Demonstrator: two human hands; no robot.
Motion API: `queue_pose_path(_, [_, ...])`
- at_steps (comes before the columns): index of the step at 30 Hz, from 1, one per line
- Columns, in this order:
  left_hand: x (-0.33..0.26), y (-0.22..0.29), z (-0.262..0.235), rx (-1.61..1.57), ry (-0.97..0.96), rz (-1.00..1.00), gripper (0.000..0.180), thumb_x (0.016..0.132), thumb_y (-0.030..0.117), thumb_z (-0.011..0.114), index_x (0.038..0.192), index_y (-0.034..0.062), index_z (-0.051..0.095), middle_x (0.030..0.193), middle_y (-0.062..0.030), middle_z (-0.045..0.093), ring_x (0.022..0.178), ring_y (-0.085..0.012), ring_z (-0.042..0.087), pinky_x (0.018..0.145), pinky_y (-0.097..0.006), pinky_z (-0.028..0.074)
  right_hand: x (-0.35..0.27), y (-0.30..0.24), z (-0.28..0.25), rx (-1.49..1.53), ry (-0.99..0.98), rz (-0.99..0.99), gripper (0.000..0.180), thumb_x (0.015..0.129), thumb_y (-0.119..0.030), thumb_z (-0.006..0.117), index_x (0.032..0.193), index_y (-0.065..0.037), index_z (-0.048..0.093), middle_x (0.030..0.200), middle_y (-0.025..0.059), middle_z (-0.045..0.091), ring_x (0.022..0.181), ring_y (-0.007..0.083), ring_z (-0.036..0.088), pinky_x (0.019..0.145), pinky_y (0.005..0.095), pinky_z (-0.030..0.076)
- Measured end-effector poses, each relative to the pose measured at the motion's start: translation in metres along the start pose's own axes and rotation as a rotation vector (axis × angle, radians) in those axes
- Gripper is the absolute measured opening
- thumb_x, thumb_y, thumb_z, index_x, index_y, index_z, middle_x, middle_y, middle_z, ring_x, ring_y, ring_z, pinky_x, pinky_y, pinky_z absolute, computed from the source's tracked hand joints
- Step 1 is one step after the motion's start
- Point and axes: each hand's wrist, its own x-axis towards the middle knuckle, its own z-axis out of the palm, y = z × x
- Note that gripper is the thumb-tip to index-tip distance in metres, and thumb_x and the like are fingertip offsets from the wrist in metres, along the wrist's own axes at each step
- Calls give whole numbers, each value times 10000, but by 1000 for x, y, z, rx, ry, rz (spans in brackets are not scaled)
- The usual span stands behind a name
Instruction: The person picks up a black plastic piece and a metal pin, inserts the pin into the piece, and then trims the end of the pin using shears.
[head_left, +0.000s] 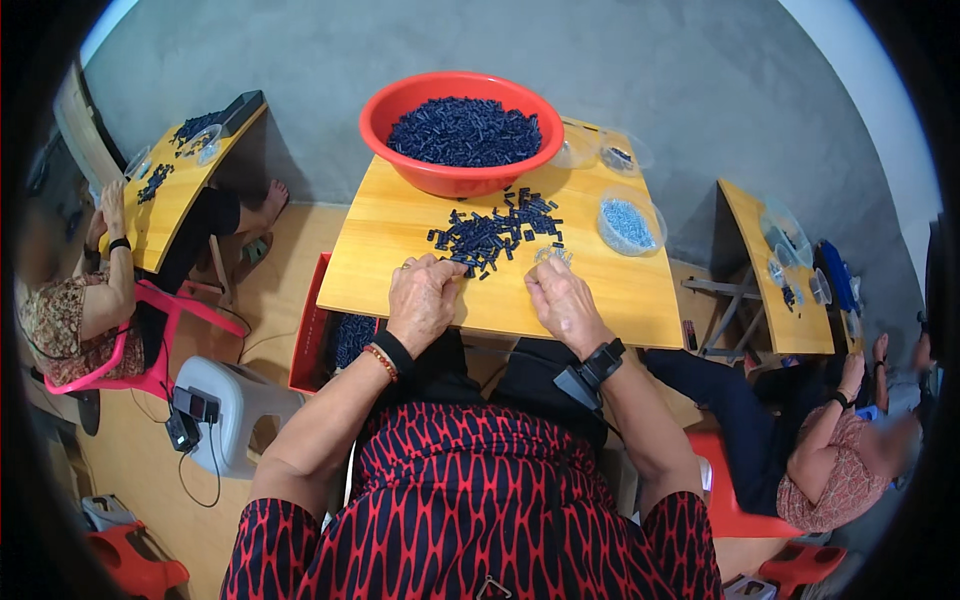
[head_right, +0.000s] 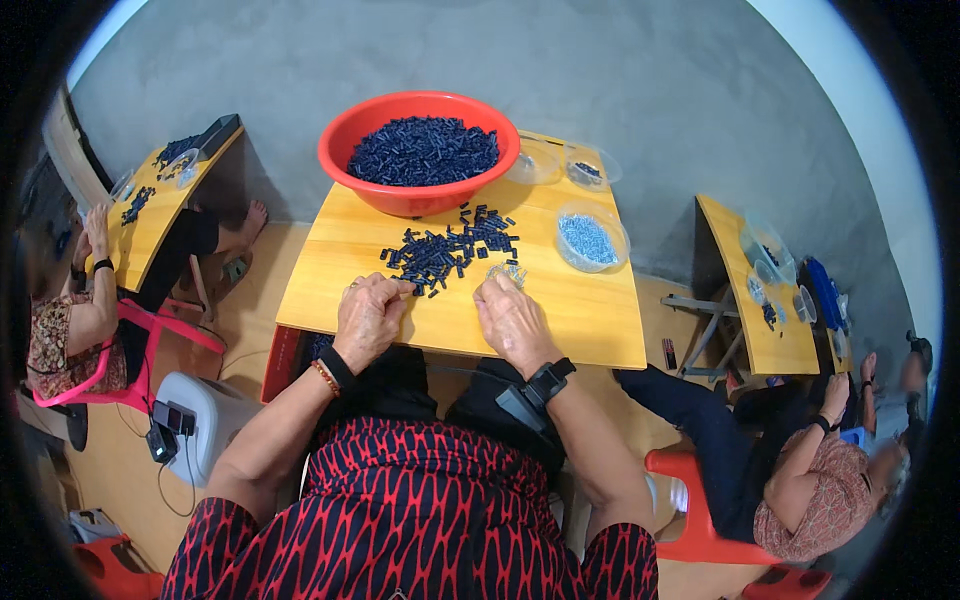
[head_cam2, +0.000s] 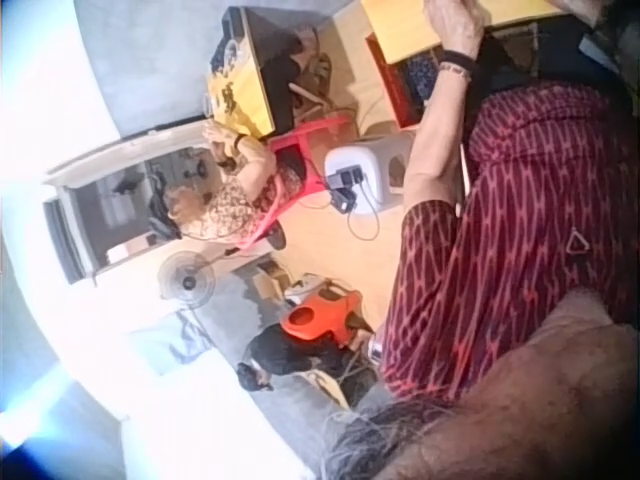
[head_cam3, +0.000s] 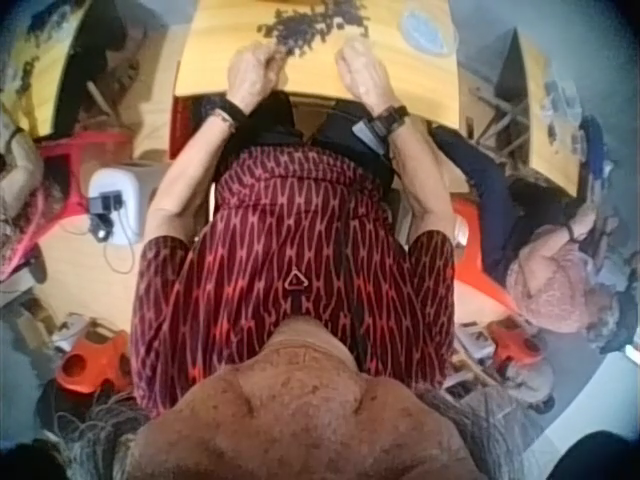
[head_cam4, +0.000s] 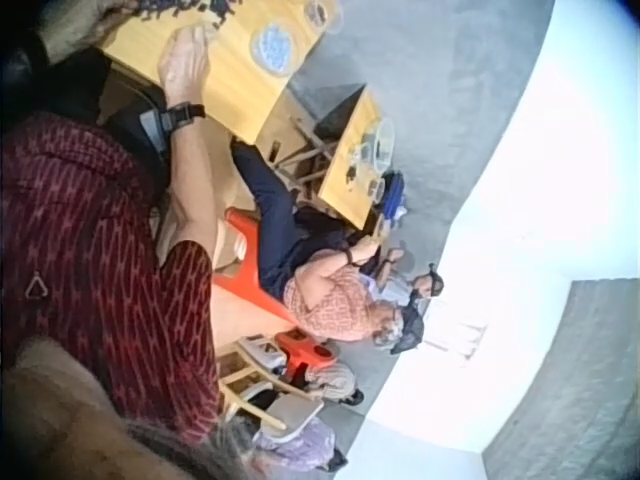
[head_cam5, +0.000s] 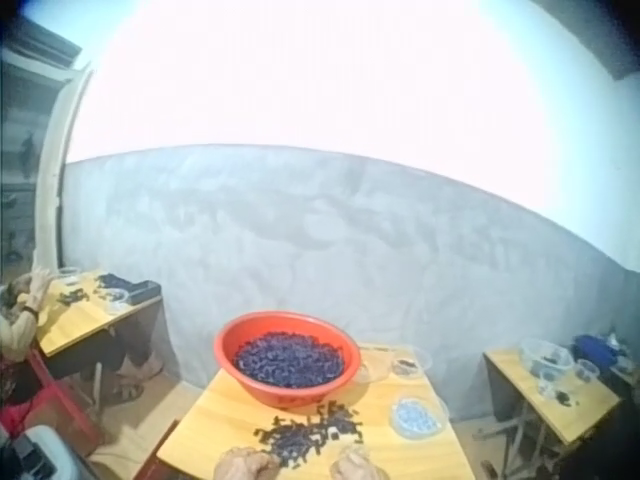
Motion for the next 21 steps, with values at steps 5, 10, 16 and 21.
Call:
queue_pose_path(5, [1,3,6,23,-3,48,146,771,56,682,904,89,731,751,-102,626,751,-310,594,702,-400,466,-1,-2,-3,-22,-32,9,84,871,-81,573,944,-47,597,1023,180,585,949,388,601,795,475,510])
queue_pose_path(10, [-2,3,4,63,30,102,81,767,40,688,845,62,684,802,-101,625,740,-304,590,697,-403,465,-4,0,-4,16,-7,-19,83,875,-82,576,935,-39,615,995,177,595,939,388,606,799,474,509])
queue_pose_path(16, [-6,-8,5,-165,54,-77,209,737,5,713,894,18,574,773,-133,610,769,-303,601,709,-400,477,-4,-2,-6,81,14,14,84,862,-91,613,927,-38,619,966,174,594,923,387,610,788,475,507])
queue_pose_path(21, [0,-6,8,-60,52,-69,218,743,57,729,903,19,585,769,-136,614,767,-312,602,720,-413,475,-2,1,-4,38,-32,8,78,863,-98,616,912,-37,612,959,172,592,913,389,613,778,476,509])
